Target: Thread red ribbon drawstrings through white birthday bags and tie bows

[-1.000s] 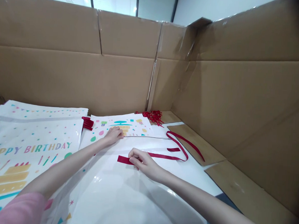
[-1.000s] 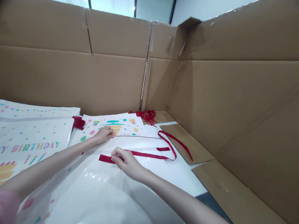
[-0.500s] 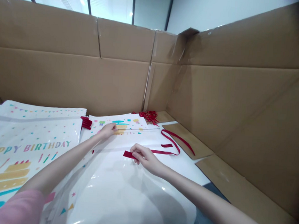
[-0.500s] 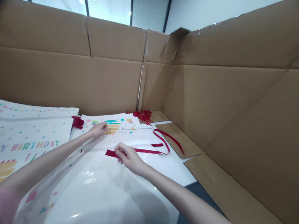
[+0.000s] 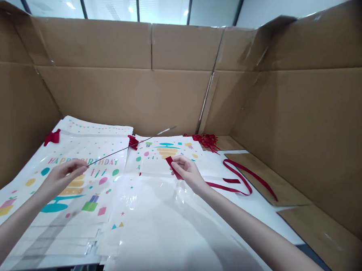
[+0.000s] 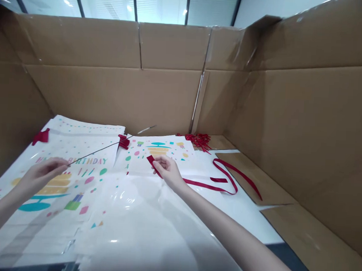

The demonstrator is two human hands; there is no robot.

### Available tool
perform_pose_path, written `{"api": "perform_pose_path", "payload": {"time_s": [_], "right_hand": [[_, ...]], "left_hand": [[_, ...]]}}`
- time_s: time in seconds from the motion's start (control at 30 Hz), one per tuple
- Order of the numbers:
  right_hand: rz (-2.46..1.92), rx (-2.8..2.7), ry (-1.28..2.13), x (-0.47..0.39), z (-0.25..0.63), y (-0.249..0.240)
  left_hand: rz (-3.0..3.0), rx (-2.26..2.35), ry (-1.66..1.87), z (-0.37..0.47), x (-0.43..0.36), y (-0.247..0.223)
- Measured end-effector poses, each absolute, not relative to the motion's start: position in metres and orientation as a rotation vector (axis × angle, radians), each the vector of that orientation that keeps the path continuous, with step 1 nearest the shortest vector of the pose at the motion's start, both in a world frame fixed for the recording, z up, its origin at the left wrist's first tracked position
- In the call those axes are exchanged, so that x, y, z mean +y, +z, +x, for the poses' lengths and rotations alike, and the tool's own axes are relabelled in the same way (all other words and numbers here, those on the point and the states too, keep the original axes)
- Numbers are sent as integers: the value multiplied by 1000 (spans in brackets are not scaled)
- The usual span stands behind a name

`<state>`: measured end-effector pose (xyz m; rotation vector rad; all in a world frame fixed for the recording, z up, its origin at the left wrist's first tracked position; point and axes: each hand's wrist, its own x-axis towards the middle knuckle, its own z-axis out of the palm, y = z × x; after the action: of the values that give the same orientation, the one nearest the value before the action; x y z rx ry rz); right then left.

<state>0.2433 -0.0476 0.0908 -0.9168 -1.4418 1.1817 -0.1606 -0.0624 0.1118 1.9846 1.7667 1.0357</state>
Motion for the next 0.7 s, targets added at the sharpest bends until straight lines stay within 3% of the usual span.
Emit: {"api": "perform_pose_path", "payload": {"time_s": [0.27, 0.7], "right_hand": [[-854, -1455, 1178, -34, 211, 99], [-844, -1505, 1119, -39, 209, 104]], "left_hand": [[1850, 2006, 965, -214, -139, 90], [1789, 1955, 901, -215, -144, 70]]}}
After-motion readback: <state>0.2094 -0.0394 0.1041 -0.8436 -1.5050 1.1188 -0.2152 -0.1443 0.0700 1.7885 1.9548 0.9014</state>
